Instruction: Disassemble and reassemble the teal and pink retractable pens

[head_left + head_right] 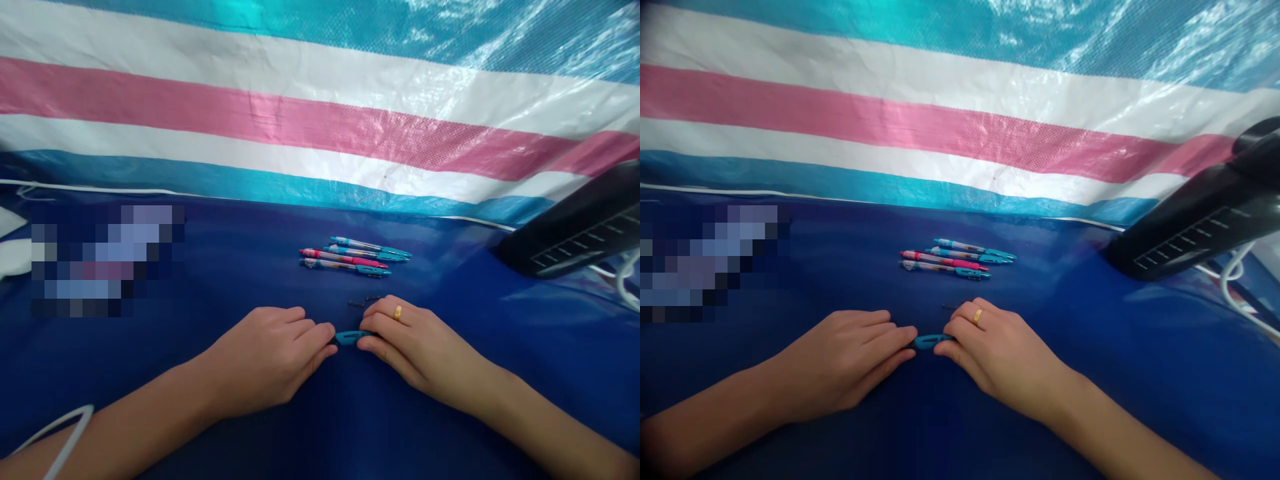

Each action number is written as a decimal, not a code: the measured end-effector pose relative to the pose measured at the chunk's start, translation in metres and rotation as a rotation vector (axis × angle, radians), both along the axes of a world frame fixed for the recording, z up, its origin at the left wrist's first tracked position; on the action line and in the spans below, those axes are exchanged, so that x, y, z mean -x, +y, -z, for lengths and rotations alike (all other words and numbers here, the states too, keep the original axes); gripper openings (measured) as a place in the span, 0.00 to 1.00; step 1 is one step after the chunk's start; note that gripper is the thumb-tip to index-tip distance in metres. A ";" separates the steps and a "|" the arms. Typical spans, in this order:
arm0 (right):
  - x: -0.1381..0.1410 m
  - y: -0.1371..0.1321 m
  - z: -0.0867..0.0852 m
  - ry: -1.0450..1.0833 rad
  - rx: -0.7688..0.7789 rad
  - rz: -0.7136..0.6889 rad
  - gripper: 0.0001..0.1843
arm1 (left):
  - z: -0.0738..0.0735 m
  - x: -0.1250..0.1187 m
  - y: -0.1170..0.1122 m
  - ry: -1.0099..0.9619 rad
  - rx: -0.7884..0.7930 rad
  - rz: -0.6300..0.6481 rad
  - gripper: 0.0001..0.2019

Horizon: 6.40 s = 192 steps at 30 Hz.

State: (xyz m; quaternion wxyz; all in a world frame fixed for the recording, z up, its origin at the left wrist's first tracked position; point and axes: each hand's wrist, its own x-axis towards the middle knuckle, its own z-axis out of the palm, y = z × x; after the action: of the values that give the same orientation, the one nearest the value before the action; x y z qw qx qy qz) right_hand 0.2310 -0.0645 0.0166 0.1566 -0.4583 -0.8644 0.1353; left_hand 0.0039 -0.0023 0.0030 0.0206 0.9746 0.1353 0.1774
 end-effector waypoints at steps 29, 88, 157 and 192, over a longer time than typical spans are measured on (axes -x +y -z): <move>-0.003 -0.001 0.000 0.027 -0.051 0.037 0.05 | 0.000 0.003 0.005 0.030 -0.040 -0.089 0.13; -0.037 0.012 0.009 -0.034 0.096 0.230 0.10 | 0.003 0.008 0.017 0.000 -0.120 -0.180 0.15; -0.005 -0.008 -0.011 -0.188 -0.417 0.065 0.14 | -0.001 0.001 0.008 0.022 -0.023 -0.046 0.12; -0.010 -0.003 0.001 -0.357 -0.281 0.091 0.16 | -0.004 -0.003 0.012 0.132 -0.090 0.001 0.10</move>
State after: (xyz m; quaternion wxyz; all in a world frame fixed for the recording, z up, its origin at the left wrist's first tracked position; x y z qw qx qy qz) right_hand 0.2407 -0.0673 0.0153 0.0696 -0.4871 -0.8672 -0.0766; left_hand 0.0071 0.0093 0.0069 -0.0323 0.9841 0.1276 0.1188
